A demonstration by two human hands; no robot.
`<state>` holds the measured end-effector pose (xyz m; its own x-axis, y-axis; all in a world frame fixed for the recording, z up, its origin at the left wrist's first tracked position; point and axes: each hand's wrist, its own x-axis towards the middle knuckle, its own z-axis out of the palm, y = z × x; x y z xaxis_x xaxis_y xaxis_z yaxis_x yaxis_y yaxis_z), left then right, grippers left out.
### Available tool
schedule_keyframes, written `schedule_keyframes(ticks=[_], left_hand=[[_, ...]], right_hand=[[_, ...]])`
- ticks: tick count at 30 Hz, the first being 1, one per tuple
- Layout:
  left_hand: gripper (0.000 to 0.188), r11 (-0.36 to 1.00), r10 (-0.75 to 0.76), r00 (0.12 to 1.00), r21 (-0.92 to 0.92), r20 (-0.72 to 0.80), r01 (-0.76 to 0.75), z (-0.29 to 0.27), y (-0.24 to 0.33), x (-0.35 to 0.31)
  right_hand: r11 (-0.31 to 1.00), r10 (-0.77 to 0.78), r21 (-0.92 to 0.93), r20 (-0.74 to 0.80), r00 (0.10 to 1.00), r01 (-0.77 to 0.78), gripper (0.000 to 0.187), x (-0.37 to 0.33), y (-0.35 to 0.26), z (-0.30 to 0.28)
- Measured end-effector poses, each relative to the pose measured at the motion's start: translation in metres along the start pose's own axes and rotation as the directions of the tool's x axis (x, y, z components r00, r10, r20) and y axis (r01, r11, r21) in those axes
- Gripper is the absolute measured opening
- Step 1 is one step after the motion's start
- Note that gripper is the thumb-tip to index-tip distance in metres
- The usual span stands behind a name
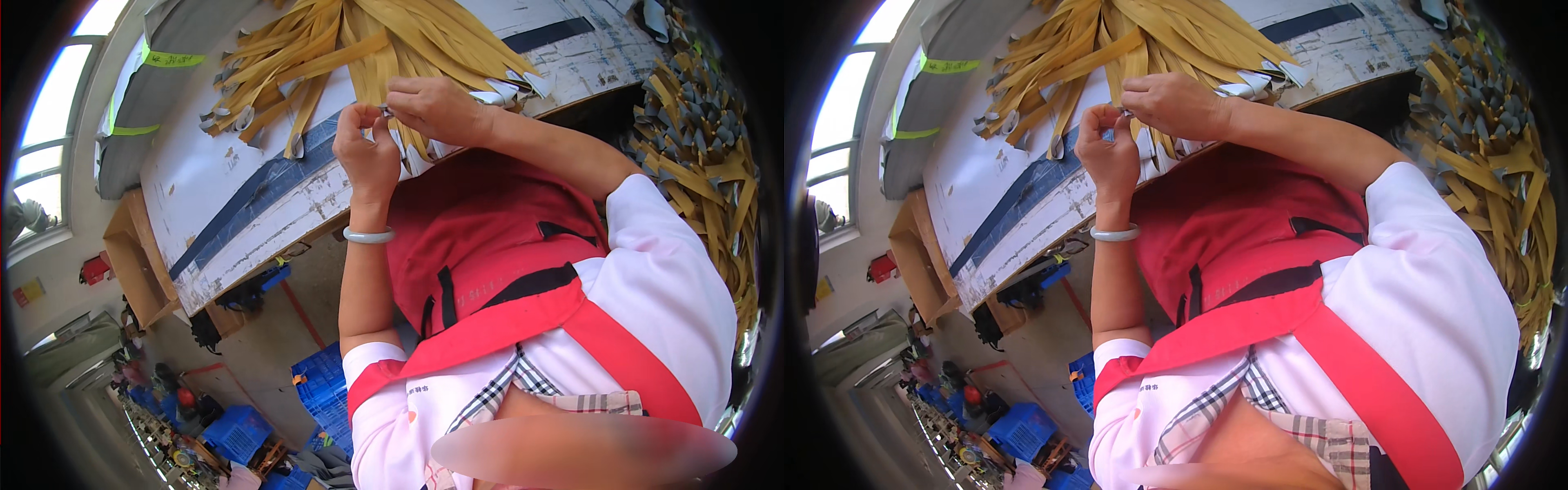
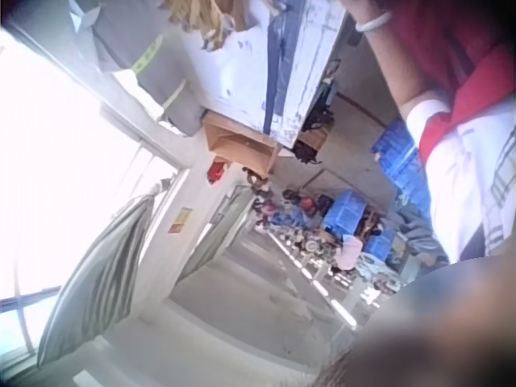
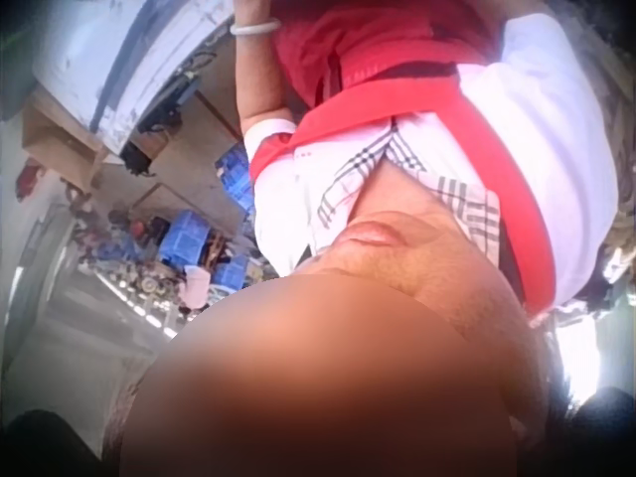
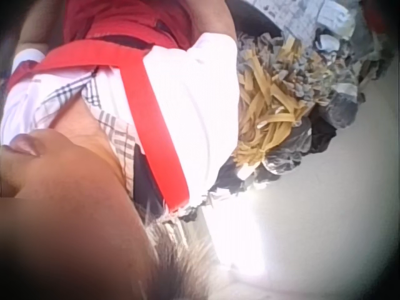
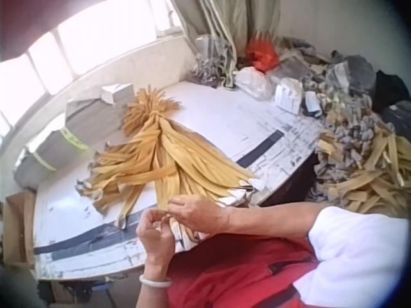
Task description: Manually organizing and grouping yellow fabric straps by their plastic ends on a workbench.
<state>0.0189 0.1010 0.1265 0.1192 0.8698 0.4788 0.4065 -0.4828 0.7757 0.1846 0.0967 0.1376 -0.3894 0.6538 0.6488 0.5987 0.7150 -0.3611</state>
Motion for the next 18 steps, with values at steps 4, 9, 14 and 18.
schedule_keyframes(ticks=[4,9,14,18], left_hand=[[0.017,0.991,-0.096,0.995,-0.09,0.04,0.099,0.002,-0.002,0.0],[0.026,0.871,-0.216,0.948,-0.392,0.236,0.296,-0.016,-0.012,0.007],[0.027,0.861,-0.208,0.924,-0.387,0.321,0.328,-0.023,-0.006,0.01],[0.024,0.905,-0.191,0.955,-0.335,0.229,0.261,-0.021,-0.006,0.006]], right_hand=[[0.999,0.027,0.033,-0.034,0.999,-0.026,0.011,-0.003,0.002,0.0],[0.7,0.347,0.559,0.278,0.896,-0.445,0.015,0.0,0.019,-0.001],[0.26,0.352,0.651,0.624,0.698,-0.713,0.015,0.01,0.021,-0.018],[0.413,0.347,0.591,0.601,0.72,-0.693,0.018,0.011,0.011,-0.015]])
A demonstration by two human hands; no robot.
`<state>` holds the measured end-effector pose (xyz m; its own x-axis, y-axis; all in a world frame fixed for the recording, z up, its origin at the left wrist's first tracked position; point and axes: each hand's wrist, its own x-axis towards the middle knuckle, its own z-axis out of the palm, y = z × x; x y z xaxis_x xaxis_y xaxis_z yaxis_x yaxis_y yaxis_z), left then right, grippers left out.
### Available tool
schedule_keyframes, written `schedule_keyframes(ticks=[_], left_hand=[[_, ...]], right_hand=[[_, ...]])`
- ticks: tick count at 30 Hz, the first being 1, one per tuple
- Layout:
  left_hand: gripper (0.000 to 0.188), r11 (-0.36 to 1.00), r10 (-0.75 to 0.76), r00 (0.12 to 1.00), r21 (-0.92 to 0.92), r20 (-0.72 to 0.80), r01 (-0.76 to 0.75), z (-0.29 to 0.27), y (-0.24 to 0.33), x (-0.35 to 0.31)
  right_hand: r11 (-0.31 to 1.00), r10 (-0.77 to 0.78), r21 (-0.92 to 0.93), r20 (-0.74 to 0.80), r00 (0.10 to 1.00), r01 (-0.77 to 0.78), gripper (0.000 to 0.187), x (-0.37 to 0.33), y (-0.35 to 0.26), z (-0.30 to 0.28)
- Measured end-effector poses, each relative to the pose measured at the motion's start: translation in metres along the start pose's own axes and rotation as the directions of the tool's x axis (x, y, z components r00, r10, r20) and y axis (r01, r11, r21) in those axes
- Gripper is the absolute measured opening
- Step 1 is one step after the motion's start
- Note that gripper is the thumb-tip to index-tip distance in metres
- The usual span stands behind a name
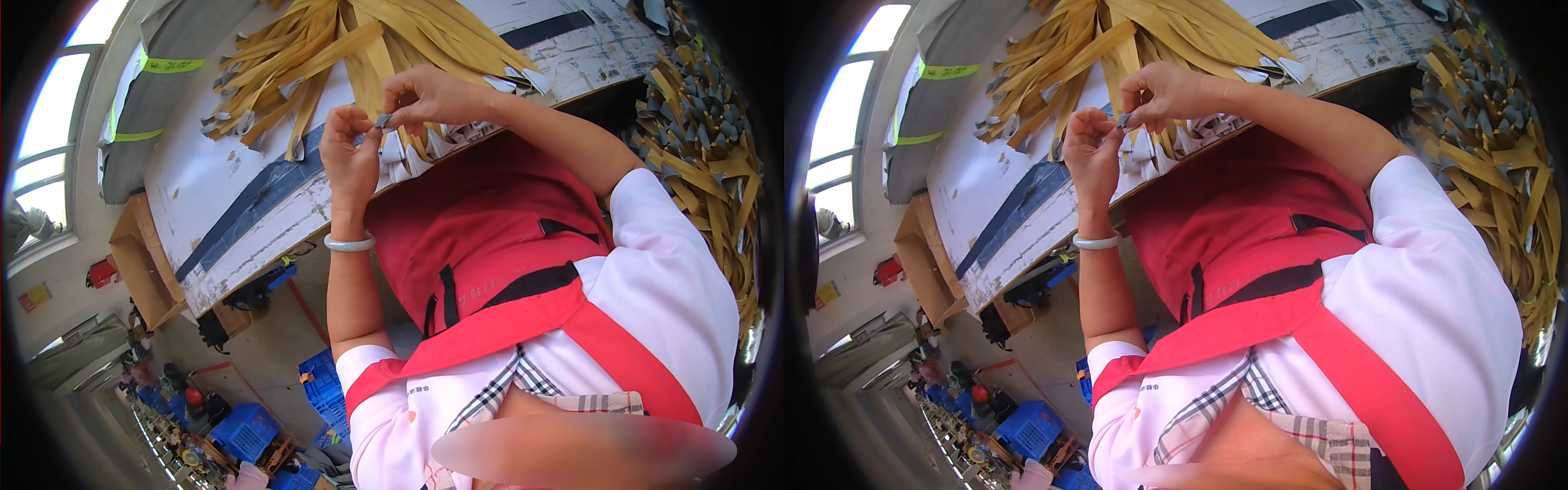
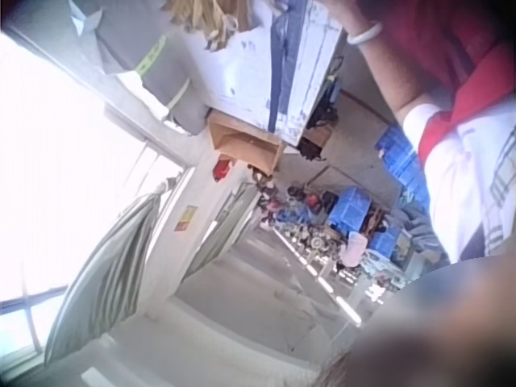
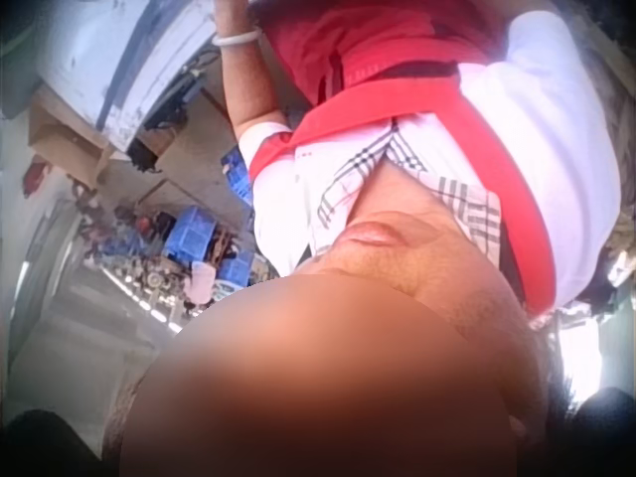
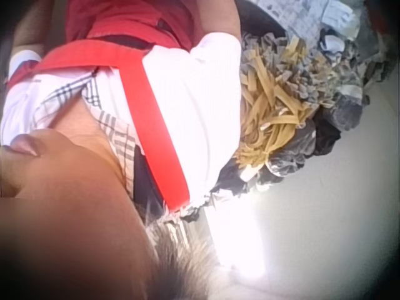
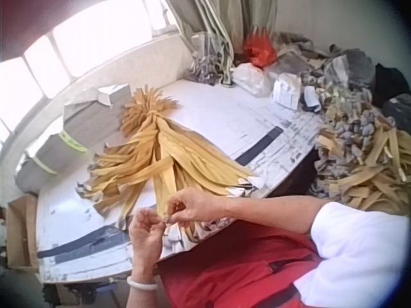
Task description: Manually organizing and grouping yellow fabric straps by their plastic ends on a workbench.
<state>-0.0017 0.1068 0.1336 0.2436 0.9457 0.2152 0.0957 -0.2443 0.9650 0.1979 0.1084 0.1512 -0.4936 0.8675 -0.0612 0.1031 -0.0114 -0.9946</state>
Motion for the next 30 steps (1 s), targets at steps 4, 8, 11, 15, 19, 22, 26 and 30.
schedule_keyframes(ticks=[4,8,11,15,19,22,26,30], left_hand=[[0.017,0.966,0.153,0.978,0.23,-0.142,-0.118,0.017,-0.006,-0.004],[0.013,0.984,0.156,0.955,0.123,-0.254,-0.128,0.039,0.004,-0.008],[0.023,0.973,0.021,0.981,-0.223,-0.191,-0.064,0.027,0.018,-0.011],[0.008,0.993,0.079,0.995,-0.087,0.053,-0.074,-0.004,-0.004,0.0],[0.007,0.993,0.118,0.993,-0.011,0.004,-0.118,-0.003,-0.002,-0.001],[0.012,0.927,0.258,0.964,0.262,0.066,-0.267,0.014,-0.006,-0.006],[0.011,0.935,0.208,0.977,0.284,0.049,-0.213,0.004,0.006,0.004],[0.013,0.945,0.059,0.853,-0.246,-0.519,-0.216,-0.094,0.009,0.06]], right_hand=[[0.708,-0.549,-0.619,-0.18,0.816,0.34,0.014,0.012,0.015,0.011],[0.746,-0.51,-0.611,-0.269,0.817,0.265,0.008,0.017,0.024,0.007],[0.946,-0.288,-0.219,-0.235,0.928,0.238,0.006,0.012,0.024,0.002],[0.94,-0.337,-0.038,-0.228,0.913,0.338,0.004,0.01,0.016,0.007],[0.997,-0.069,0.006,-0.301,0.951,0.074,0.018,-0.004,-0.005,0.005],[0.979,-0.122,-0.191,-0.262,0.957,0.073,0.02,-0.01,-0.001,0.013],[0.998,-0.064,-0.034,-0.26,0.963,0.058,0.02,-0.009,0.014,-0.01],[0.998,-0.033,-0.053,-0.372,0.928,0.014,0.025,-0.018,0.019,-0.04]])
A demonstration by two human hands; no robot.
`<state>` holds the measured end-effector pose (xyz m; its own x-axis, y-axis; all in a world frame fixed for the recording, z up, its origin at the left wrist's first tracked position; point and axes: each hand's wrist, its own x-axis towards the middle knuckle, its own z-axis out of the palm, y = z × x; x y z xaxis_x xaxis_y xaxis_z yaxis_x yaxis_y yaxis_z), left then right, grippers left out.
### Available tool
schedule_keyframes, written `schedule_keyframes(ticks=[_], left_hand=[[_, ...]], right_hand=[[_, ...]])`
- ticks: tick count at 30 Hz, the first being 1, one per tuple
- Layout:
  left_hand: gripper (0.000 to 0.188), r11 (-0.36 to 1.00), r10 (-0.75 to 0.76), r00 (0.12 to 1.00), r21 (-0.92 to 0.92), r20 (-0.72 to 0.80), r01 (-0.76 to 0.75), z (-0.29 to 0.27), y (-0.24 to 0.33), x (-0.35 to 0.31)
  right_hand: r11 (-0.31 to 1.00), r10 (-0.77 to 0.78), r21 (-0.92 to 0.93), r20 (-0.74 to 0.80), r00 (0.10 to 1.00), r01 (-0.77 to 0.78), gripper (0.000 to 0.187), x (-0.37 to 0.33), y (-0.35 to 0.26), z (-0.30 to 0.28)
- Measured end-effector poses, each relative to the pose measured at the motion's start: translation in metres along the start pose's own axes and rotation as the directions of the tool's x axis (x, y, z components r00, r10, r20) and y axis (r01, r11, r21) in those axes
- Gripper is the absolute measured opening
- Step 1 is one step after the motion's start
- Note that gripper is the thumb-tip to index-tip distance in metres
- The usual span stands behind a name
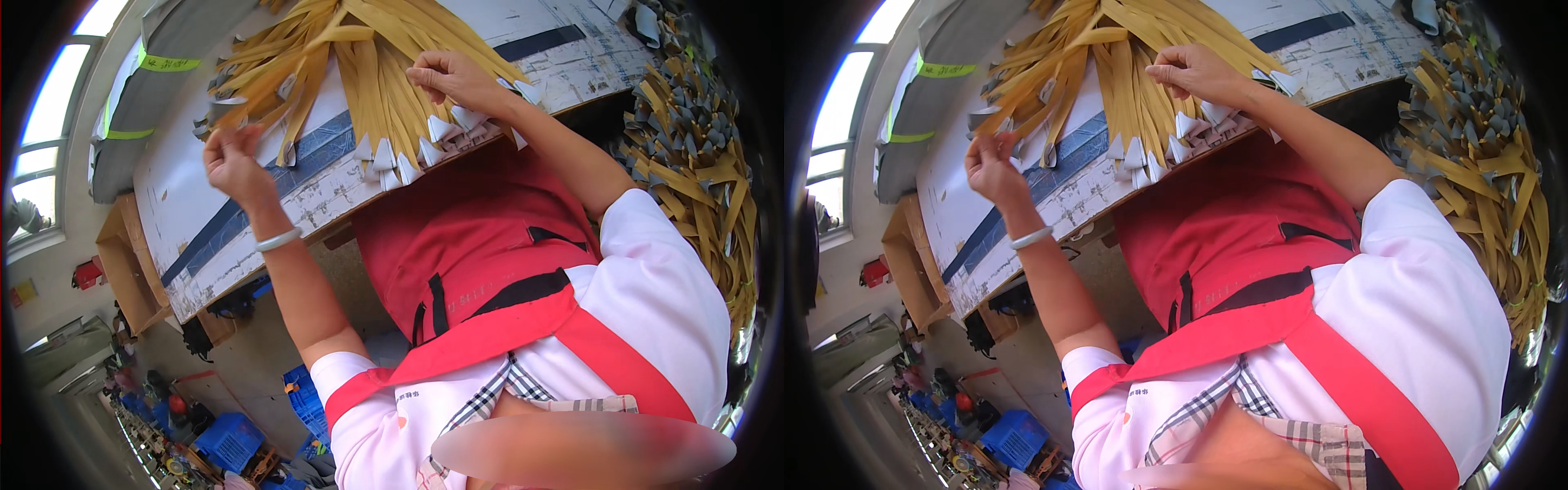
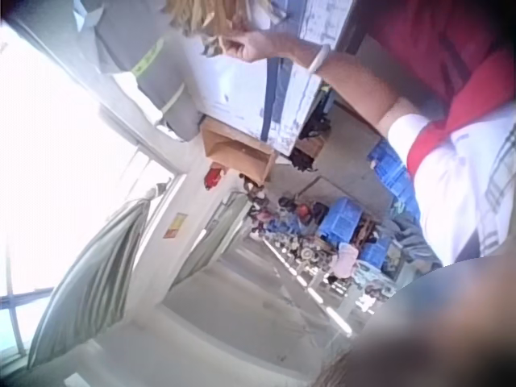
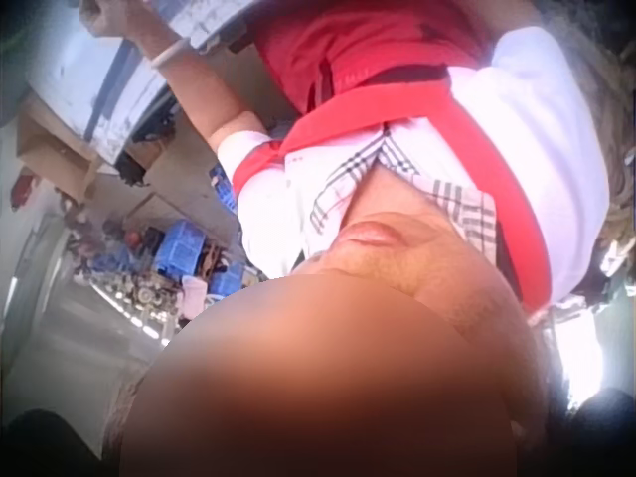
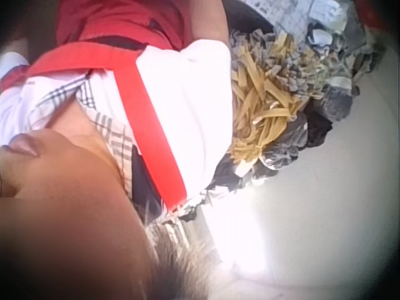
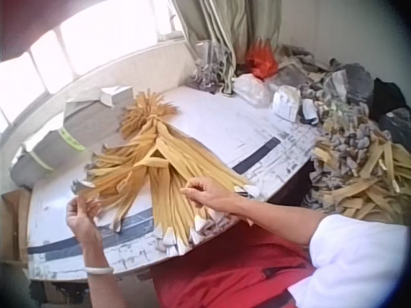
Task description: Manually organizing and grouping yellow fabric straps by their plastic ends on a workbench.
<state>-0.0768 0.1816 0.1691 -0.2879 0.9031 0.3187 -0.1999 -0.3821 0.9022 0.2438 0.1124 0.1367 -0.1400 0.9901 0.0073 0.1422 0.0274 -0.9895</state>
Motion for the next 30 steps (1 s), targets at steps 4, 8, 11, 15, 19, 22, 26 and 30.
schedule_keyframes(ticks=[4,8,11,15,19,22,26,30], left_hand=[[0.009,1.0,-0.029,0.958,-0.017,-0.285,0.026,-0.075,0.002,0.037],[0.009,0.924,-0.175,0.945,0.379,0.277,0.06,-0.046,-0.019,-0.028],[0.009,0.69,-0.173,0.82,0.661,0.546,-0.295,-0.002,-0.011,-0.097],[0.015,0.601,-0.276,0.816,0.754,0.507,-0.265,0.006,-0.025,-0.133],[0.011,0.651,-0.225,0.796,0.694,0.562,-0.306,0.004,-0.026,-0.129],[0.01,0.681,-0.156,0.775,0.635,0.613,-0.365,0.005,-0.024,-0.125],[0.01,0.778,-0.166,0.772,0.562,0.614,-0.281,0.003,-0.026,-0.125],[0.008,0.93,-0.351,0.774,0.297,0.527,0.219,-0.002,-0.025,-0.12]], right_hand=[[0.893,-0.122,-0.427,0.081,0.989,0.145,0.023,-0.014,0.011,0.002],[0.916,-0.16,-0.368,0.033,0.987,0.161,0.02,-0.019,0.009,0.004],[0.871,-0.208,-0.433,0.106,0.972,0.233,0.021,-0.019,-0.006,0.018],[0.806,-0.3,-0.439,0.274,0.914,0.396,0.015,-0.011,-0.003,0.045],[0.76,-0.31,-0.42,0.436,0.845,0.496,0.012,-0.004,0.002,0.068],[0.703,-0.274,-0.479,0.499,0.822,0.525,0.011,-0.002,0.002,0.076],[0.675,-0.127,-0.56,0.555,0.822,0.481,0.01,0.003,0.0,0.079],[0.798,-0.353,-0.312,0.451,0.82,0.515,0.013,0.003,-0.008,0.073]])
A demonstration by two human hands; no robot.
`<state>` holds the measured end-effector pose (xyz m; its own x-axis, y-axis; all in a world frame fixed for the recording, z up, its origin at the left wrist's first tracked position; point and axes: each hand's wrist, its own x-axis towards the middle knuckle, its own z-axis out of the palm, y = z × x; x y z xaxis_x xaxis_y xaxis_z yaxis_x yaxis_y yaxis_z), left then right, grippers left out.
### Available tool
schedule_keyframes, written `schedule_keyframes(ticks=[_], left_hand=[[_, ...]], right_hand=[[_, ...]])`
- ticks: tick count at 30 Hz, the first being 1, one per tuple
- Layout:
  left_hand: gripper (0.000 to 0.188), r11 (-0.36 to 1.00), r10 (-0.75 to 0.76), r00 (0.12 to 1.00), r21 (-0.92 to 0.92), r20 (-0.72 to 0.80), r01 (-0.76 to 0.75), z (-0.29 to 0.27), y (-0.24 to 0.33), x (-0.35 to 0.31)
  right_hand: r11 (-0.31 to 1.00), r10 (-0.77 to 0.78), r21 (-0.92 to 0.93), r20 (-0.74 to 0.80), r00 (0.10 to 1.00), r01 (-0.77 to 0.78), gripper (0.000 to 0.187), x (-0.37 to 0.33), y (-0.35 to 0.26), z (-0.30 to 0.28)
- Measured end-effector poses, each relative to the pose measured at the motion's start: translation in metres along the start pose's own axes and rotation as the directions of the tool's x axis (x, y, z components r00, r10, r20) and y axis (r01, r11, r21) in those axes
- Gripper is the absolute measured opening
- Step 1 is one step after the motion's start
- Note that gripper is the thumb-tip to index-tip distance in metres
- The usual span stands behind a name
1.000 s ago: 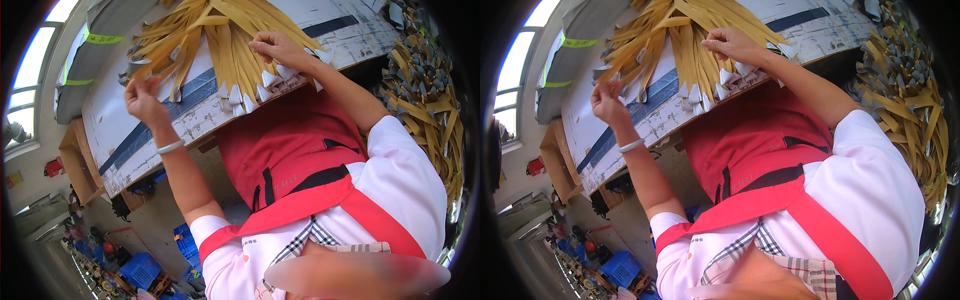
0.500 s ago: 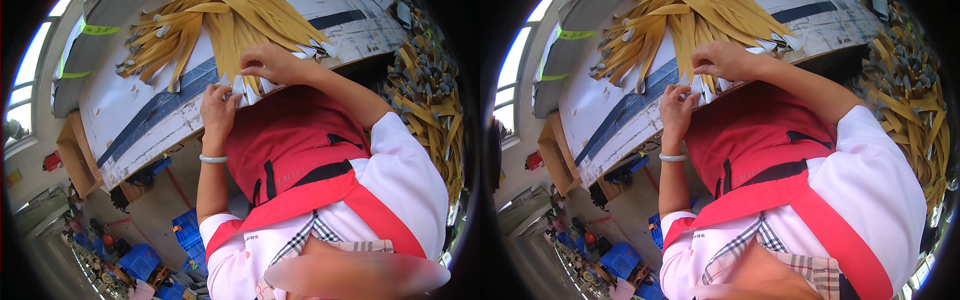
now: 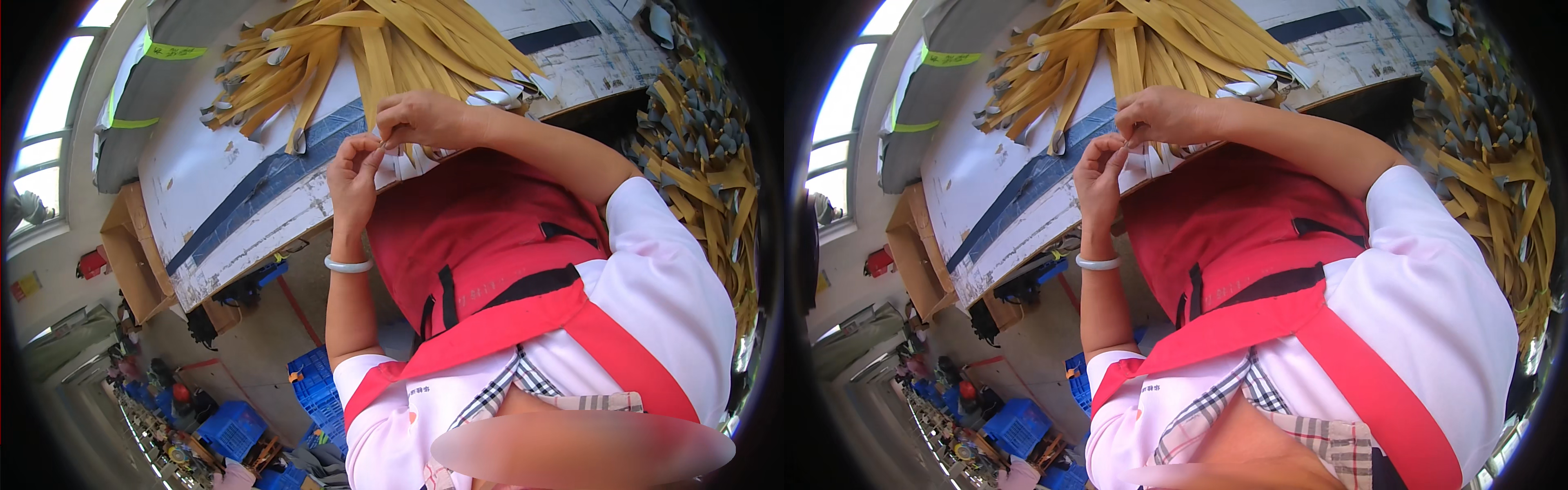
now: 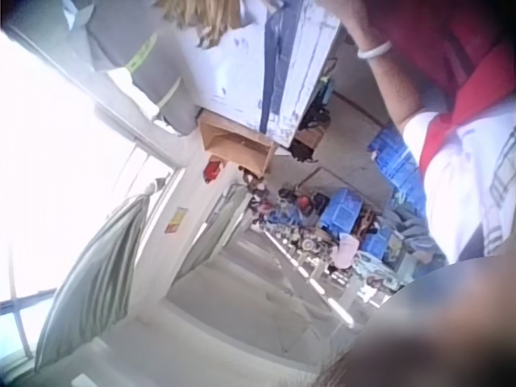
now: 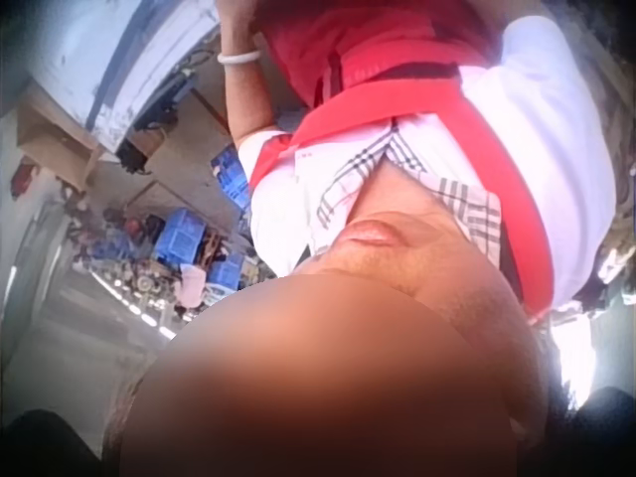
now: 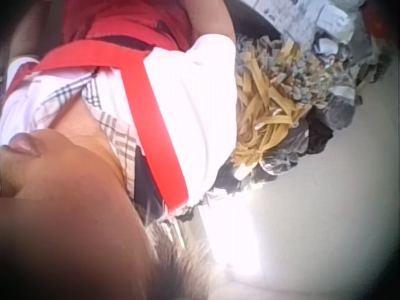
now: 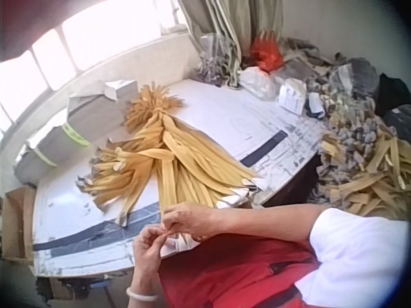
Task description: Manually organizing and grouping yellow fabric straps by their plastic ends on a workbench.
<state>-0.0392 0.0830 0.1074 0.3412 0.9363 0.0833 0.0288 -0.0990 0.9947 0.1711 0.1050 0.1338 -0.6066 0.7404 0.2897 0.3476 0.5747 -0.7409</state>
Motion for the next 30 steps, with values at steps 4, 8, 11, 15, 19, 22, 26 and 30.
schedule_keyframes(ticks=[4,8,11,15,19,22,26,30], left_hand=[[0.011,0.972,-0.076,0.996,-0.217,0.052,0.085,0.001,0.012,0.011],[0.023,0.955,-0.042,0.991,-0.287,0.126,0.077,-0.006,0.024,0.028],[0.029,0.938,-0.01,0.996,-0.344,0.092,0.041,-0.004,0.019,0.036],[0.027,0.945,-0.02,0.997,-0.325,0.077,0.044,-0.003,0.023,0.038],[0.026,0.939,-0.039,0.996,-0.339,0.079,0.064,-0.002,0.032,0.037],[0.017,0.967,-0.047,0.999,-0.249,0.016,0.049,0.001,0.034,0.034],[0.01,0.971,0.228,0.954,0.12,-0.196,-0.207,0.025,0.03,0.025],[0.014,0.903,0.393,0.853,0.318,-0.344,-0.288,0.041,0.025,0.023]], right_hand=[[0.986,0.044,0.167,-0.102,0.994,-0.027,0.014,0.001,-0.005,-0.009],[0.796,0.274,0.575,-0.066,0.959,-0.187,0.013,0.006,-0.01,-0.017],[0.744,0.334,0.627,-0.051,0.941,-0.23,0.016,0.008,-0.009,-0.022],[0.699,0.267,0.63,0.209,0.941,-0.338,0.024,0.01,-0.002,-0.043],[0.729,0.225,0.6,0.244,0.943,-0.329,0.019,0.011,-0.002,-0.045],[0.716,0.27,0.618,0.185,0.945,-0.325,0.02,0.009,-0.009,-0.036],[0.976,0.186,0.152,-0.184,0.965,-0.159,0.021,0.011,-0.014,-0.011],[0.995,-0.031,-0.096,-0.43,0.902,-0.011,0.016,0.012,-0.007,0.011]])
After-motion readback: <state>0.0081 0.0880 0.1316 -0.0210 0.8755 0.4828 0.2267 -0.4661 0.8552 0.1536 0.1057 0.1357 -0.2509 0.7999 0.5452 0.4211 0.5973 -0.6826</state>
